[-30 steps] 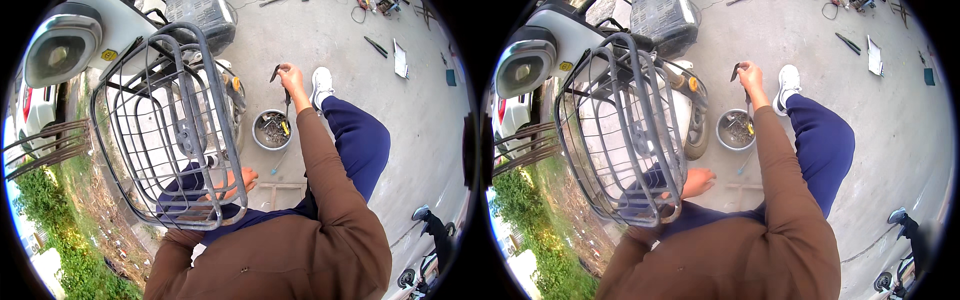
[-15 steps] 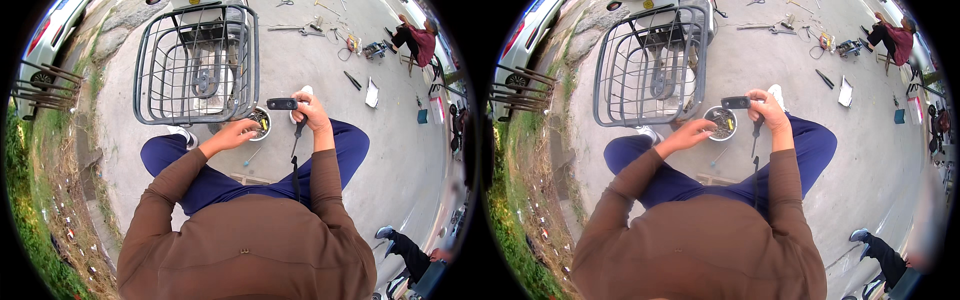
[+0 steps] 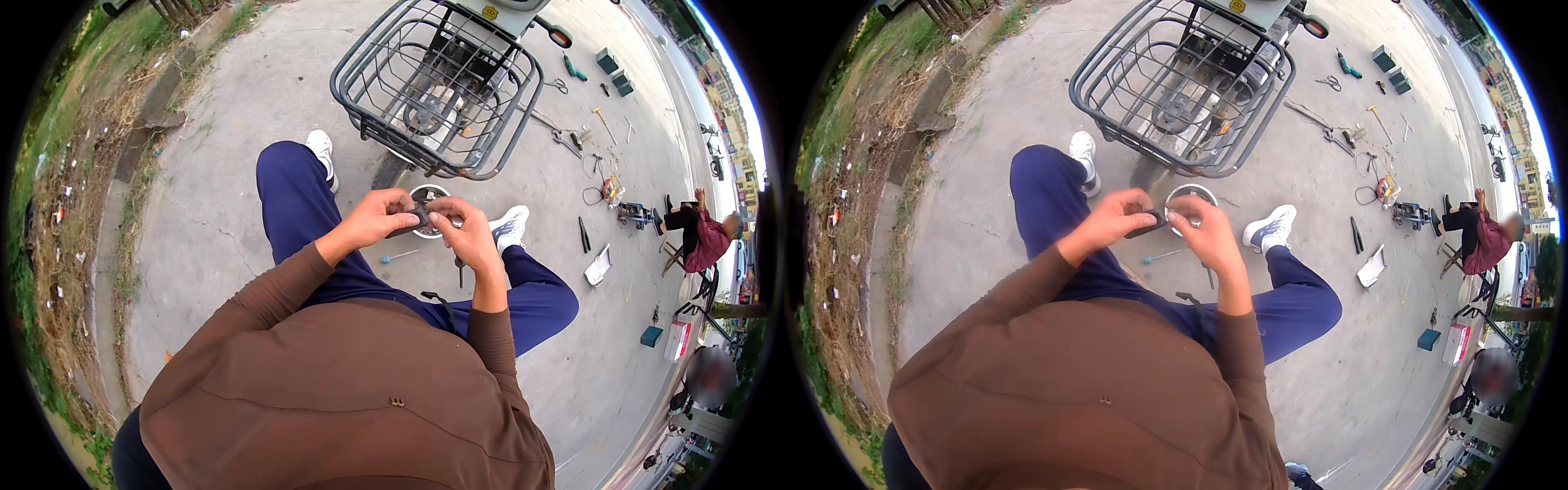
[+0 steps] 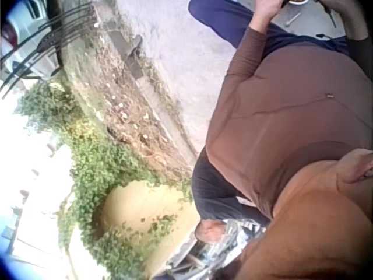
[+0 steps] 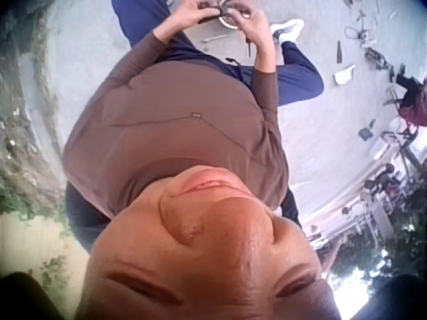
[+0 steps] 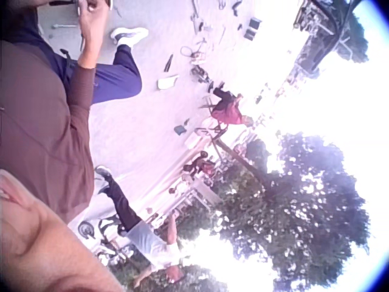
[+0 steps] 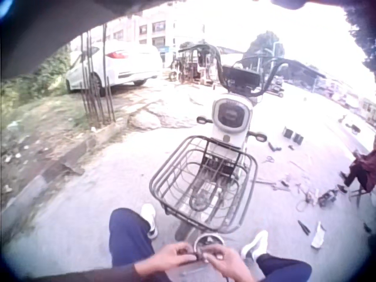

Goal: The person attaches a metal basket to the front of a scooter using a screwdriver. They repeatedly tighten screws at multiple points on the basket frame, repositioning hands and tools as needed. The basket is secured to the scooter's front handlebar area.

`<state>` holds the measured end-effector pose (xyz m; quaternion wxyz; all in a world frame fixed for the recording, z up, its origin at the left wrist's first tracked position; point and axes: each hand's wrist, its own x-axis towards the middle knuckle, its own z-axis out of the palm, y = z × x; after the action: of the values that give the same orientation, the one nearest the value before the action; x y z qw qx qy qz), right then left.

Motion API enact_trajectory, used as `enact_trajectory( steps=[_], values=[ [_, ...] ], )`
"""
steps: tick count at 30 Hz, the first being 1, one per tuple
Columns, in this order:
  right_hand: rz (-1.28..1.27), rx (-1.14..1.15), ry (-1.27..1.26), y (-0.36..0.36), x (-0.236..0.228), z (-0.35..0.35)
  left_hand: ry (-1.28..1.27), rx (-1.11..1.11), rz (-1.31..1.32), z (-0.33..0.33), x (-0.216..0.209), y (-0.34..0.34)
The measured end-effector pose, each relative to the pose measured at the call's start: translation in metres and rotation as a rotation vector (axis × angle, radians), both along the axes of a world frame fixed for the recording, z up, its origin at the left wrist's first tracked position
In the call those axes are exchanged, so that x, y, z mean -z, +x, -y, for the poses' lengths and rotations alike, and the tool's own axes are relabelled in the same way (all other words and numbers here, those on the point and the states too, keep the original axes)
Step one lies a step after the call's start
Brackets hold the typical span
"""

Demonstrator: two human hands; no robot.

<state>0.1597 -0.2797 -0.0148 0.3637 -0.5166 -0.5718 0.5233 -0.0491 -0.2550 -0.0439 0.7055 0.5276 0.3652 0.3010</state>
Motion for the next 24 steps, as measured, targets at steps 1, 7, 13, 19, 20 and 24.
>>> enact_trajectory(
  steps=[1, 7, 13, 19, 20, 24],
  values=[
    [0.0, 0.054, 0.045, -0.003, -0.01, 0.001, 0.001, -0.085, 0.049, 0.006, -0.005, -0.008],
    [-0.16, 0.433, 0.066, 0.004, -0.059, -0.013, 0.035, -0.267, 0.078, 0.001, -0.015, -0.053],
    [-0.65, 0.027, -0.23, 0.027, -0.088, -0.032, 0.224, -0.154, -0.054, -0.027, -0.044, -0.067],
    [-0.49, 0.222, -0.193, 0.027, -0.092, -0.041, 0.431, 0.013, -0.177, -0.059, -0.084, -0.069],
    [-0.482, 0.248, -0.194, 0.028, -0.089, -0.042, 0.448, 0.047, -0.197, -0.065, -0.085, -0.068],
    [-0.524, 0.201, -0.315, 0.026, -0.09, -0.046, 0.532, 0.211, -0.289, -0.084, -0.086, -0.071]
  ],
)
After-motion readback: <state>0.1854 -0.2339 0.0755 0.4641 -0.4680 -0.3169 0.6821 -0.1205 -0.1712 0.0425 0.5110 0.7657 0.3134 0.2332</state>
